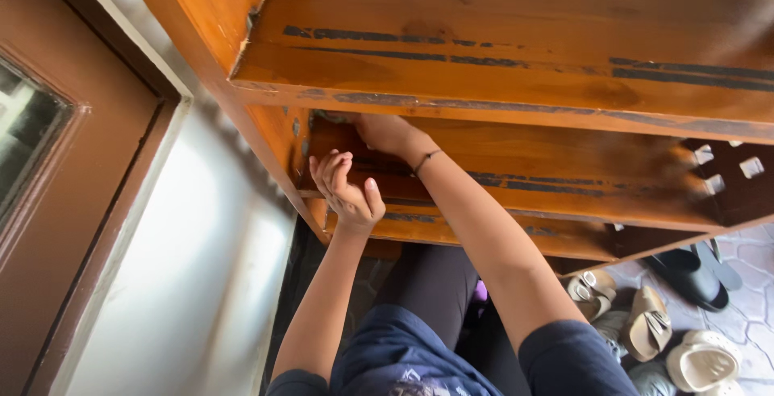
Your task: The person wipes the top and shelves of a wooden shoe rack using a patterned cloth. They fold the cloth, then systematically wipe the top surface, side edges, and each shelf level from top to bottom.
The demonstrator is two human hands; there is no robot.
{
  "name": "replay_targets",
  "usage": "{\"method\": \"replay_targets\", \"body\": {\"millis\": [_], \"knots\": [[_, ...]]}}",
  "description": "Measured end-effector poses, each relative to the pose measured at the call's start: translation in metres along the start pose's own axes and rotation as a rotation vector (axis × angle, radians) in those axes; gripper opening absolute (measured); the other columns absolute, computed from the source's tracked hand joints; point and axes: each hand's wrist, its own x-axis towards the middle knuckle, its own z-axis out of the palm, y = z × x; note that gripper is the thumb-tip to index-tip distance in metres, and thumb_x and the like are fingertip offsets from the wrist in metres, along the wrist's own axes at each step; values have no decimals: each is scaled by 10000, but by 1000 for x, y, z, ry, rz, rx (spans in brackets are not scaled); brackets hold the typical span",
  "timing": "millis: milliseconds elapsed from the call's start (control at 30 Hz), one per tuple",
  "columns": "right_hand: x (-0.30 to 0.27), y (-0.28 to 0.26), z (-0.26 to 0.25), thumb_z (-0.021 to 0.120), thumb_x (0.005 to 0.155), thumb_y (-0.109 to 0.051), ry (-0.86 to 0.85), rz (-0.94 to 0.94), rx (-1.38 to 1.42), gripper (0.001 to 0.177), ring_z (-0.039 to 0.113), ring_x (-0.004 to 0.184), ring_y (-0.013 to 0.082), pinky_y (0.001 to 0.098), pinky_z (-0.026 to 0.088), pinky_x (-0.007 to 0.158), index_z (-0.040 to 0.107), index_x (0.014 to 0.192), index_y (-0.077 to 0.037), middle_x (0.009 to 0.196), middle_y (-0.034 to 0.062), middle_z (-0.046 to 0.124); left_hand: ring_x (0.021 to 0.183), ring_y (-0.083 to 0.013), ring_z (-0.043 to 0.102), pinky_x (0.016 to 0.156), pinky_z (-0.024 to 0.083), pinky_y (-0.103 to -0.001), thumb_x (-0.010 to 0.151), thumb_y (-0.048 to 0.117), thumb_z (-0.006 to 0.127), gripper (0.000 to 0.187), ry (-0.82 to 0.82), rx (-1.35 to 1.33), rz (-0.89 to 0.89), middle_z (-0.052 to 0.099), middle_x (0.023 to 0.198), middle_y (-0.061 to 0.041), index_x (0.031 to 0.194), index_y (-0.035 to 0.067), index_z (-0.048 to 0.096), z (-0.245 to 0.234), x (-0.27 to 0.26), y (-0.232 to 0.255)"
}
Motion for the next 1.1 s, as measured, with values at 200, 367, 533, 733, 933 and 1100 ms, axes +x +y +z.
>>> {"method": "replay_targets", "body": {"millis": [200,367,533,733,933,1100], "knots": [[39,36,70,590,945,-261,286,290,175,251,667,949,249,433,526,827,722,1069,-87,1042,50,730,1227,-343,560,1239,272,-566,1065,261,443,342,-12,23,-3,584,1239,-170,1300,13,447,-1,5,4],[7,3,28,581,965,-242,-147,-47,-506,444,646,1107,279,409,513,944,577,1361,-42,1349,107,631,1165,-339,596,1221,315,-589,1016,212,549,327,-151,114,-72,606,1159,-166,1271,25,466,-6,16,11],[-97,-32,-81,636,935,-70,19,12,605,570,489,1423,330,385,432,1135,489,1485,-112,1550,159,488,1097,-374,592,1203,344,-604,906,147,590,376,-259,167,-117,612,1120,-191,1244,12,493,-11,32,23],[-246,17,-127,436,775,156,75,540,642,722,520,1391,343,392,420,1160,572,1434,-107,1480,177,564,1040,-364,596,1169,384,-600,886,121,594,258,-360,188,-101,635,1040,-170,1127,32,569,-10,43,30],[-389,84,-115,488,924,64,278,943,232,549,527,1388,380,425,457,1134,566,1454,-51,1499,202,548,792,-301,625,784,493,-448,874,88,615,69,-404,121,-116,642,812,-78,942,99,617,-5,41,34],[-364,84,-90,499,874,65,261,951,63,549,539,1366,420,455,465,1104,583,1408,-35,1443,220,570,700,-266,611,625,466,-391,885,69,607,49,-386,91,-110,623,765,-55,911,111,613,-3,40,37]]}}
